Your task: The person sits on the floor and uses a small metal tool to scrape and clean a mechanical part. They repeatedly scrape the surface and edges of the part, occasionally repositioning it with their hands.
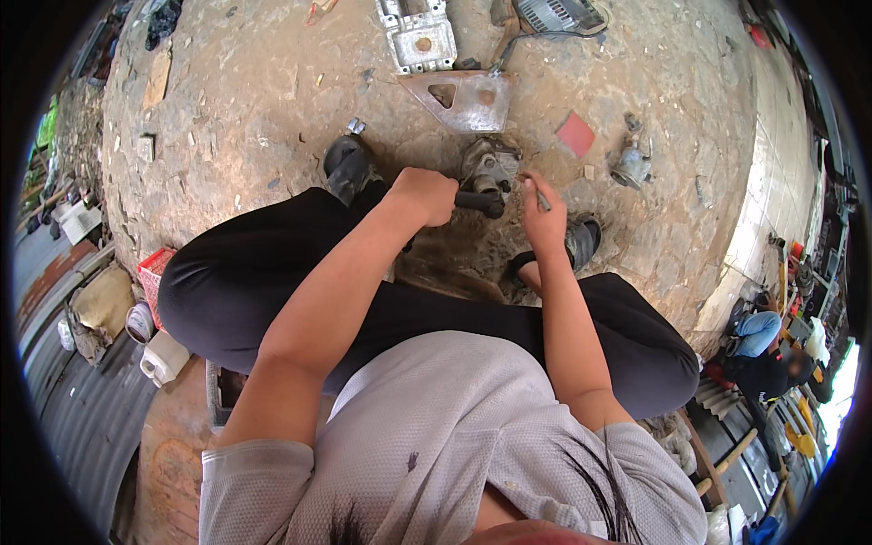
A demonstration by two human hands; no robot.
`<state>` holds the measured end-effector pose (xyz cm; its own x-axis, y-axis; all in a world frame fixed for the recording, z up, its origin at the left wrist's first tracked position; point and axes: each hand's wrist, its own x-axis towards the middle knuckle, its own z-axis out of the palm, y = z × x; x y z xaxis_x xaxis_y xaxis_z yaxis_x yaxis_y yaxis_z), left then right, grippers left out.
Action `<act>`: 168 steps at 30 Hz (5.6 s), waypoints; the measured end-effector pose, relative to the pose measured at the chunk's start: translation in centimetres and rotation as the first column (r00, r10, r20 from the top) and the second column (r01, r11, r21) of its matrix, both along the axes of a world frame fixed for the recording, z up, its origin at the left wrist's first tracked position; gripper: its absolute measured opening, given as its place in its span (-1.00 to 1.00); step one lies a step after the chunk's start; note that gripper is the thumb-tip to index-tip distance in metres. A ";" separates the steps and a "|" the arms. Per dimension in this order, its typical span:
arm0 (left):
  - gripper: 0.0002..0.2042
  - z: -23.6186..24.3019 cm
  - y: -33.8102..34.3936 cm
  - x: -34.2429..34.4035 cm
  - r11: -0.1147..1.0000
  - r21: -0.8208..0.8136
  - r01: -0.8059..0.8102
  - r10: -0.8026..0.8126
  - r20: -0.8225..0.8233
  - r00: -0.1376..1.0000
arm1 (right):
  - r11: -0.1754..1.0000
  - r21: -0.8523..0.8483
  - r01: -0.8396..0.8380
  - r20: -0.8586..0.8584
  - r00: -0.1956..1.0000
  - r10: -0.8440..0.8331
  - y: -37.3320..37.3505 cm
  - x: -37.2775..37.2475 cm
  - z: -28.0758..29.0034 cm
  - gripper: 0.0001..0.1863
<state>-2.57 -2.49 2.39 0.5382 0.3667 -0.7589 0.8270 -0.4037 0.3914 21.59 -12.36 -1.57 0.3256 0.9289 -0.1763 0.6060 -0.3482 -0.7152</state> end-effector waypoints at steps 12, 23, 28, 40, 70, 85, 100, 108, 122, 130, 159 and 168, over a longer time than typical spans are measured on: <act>-0.73 0.1 0.0 -0.1 1.000 0.004 0.004 -0.004 0.004 1.000 | 0.992 0.049 0.115 -0.110 0.988 -0.109 0.0 1.1 -1.7 -0.78; -0.73 0.1 0.0 0.0 1.000 0.013 -0.004 0.004 0.013 1.000 | 0.985 -0.005 0.173 -0.099 0.980 -0.173 0.1 1.7 -1.8 -0.77; -0.73 0.3 0.0 0.0 1.000 0.002 -0.021 0.021 0.014 1.000 | 0.963 0.165 -0.211 -0.021 0.976 0.217 0.2 -1.4 0.5 -0.76; -0.68 0.3 0.3 0.1 1.000 0.003 0.007 -0.007 -0.005 1.000 | 0.998 0.069 -0.008 0.080 0.997 0.002 -0.5 -1.1 -0.4 -0.77; -0.70 0.9 0.3 0.2 1.000 0.001 0.029 -0.029 -0.021 0.999 | 0.974 0.215 -0.077 0.175 0.984 0.039 -0.4 -0.9 -0.9 -0.78; -0.74 0.2 -0.1 -0.2 1.000 0.017 -0.024 0.024 0.022 0.999 | 0.976 0.215 -0.033 0.125 0.992 0.006 -0.1 -0.3 -0.7 -0.80; -0.73 0.0 0.1 -0.1 1.000 0.001 0.010 -0.010 0.025 1.000 | 0.995 0.101 -0.023 0.213 0.977 0.001 -0.7 0.1 -1.8 -0.79; -0.73 0.3 0.2 0.0 1.000 0.004 0.005 -0.006 0.017 1.000 | 0.945 0.200 -0.258 0.200 0.955 0.218 -0.7 -2.3 0.1 -0.80; -0.73 0.3 0.1 0.1 1.000 0.007 0.005 -0.005 0.007 1.000 | 0.982 0.183 -0.054 0.255 0.967 0.005 0.4 0.7 -0.7 -0.82; -0.73 0.1 0.1 0.1 1.000 0.012 0.023 -0.023 0.024 0.999 | 0.989 0.145 -0.020 0.120 0.993 0.002 -0.2 0.6 -1.2 -0.83; -0.73 0.3 0.0 -0.1 1.000 0.028 0.011 -0.011 0.024 1.000 | 0.971 0.232 -0.050 0.149 0.989 0.015 -0.5 -0.2 -1.2 -0.85; -0.73 0.1 -0.2 -0.1 0.999 0.036 0.000 -0.001 0.032 0.999 | 0.953 0.216 -0.211 0.153 0.972 0.180 -0.3 -1.1 -0.2 -0.85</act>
<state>-2.68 -2.65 2.46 0.5622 0.3933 -0.7275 0.8139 -0.4188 0.4026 20.44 -12.70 -1.77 0.1392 0.9870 0.0805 0.7388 -0.0493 -0.6722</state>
